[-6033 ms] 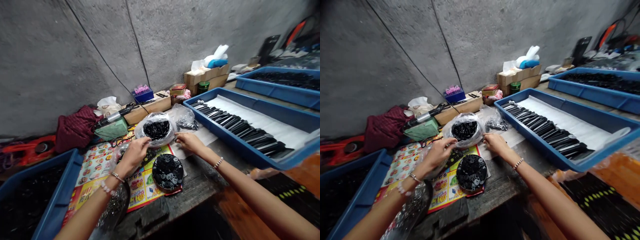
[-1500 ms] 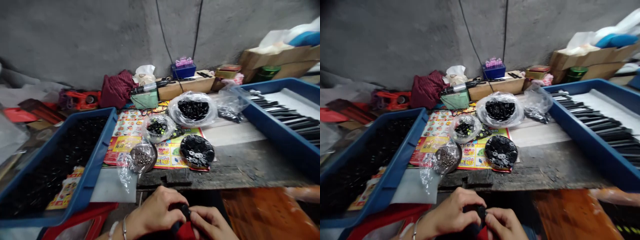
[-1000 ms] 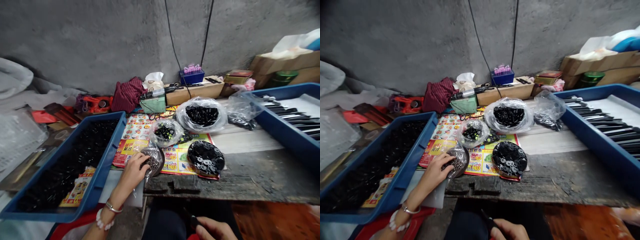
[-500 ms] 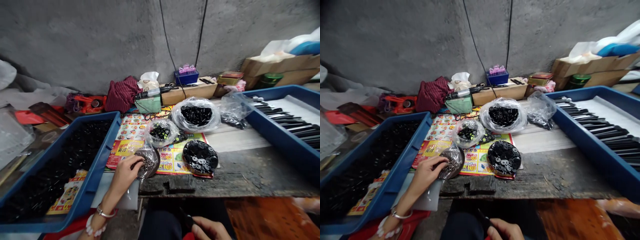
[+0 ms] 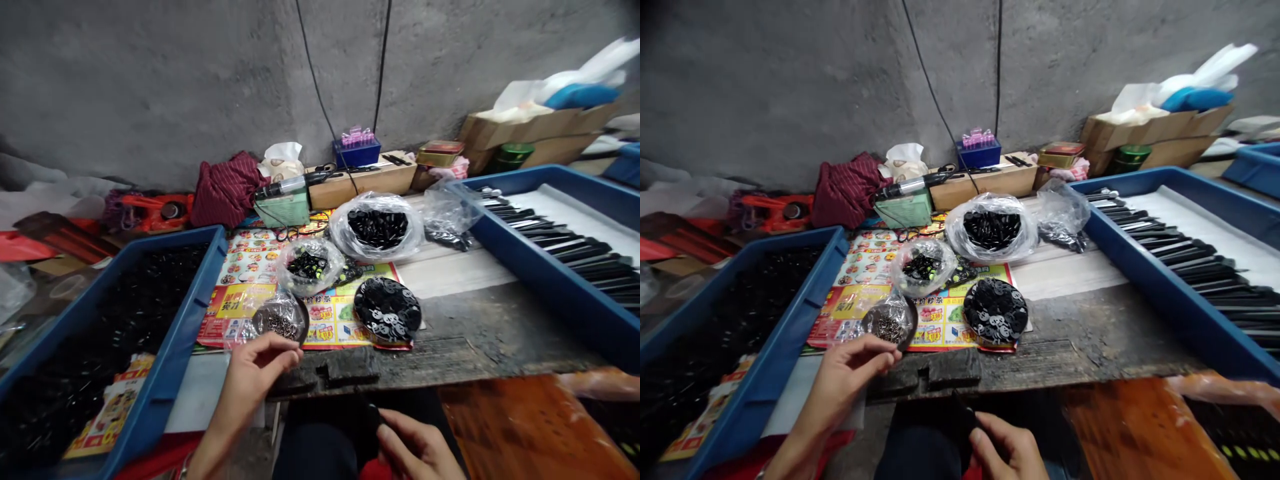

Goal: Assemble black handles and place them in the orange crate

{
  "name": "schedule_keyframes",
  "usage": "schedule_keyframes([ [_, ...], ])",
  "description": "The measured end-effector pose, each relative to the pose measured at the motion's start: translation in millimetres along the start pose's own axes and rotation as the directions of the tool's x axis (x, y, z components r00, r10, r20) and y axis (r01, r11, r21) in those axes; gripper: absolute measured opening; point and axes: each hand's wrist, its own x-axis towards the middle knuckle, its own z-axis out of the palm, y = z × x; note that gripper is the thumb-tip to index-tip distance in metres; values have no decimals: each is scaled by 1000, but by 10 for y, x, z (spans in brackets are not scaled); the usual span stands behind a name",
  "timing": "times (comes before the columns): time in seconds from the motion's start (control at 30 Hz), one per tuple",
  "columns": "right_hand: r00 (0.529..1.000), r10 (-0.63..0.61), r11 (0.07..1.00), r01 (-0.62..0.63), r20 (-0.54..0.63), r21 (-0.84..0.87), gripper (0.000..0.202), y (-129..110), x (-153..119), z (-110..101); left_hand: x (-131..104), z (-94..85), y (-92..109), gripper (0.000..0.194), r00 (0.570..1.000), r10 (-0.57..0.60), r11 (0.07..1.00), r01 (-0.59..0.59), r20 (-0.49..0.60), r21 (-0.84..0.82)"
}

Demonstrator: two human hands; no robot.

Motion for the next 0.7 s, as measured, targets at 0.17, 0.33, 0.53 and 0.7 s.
schedule_keyframes([
  [0.17,997,-11,999,14,-71,43,58,-172,-8,39,-154,373,41,13,977,-120,963,158,177,-218],
  [0.33,994,-6,994,18,-112,110,54,-280,-37,35,-250,708,-1,6,936,-145,930,240,321,-280],
  [0.53,996,-59,995,63,-61,80,51,-277,-57,-21,-333,896,-71,6,960,-22,985,69,279,-159],
  [0.7,995,-90,995,91,-36,46,49,-255,-84,-22,-384,957,-121,8,967,50,997,-34,248,-70],
])
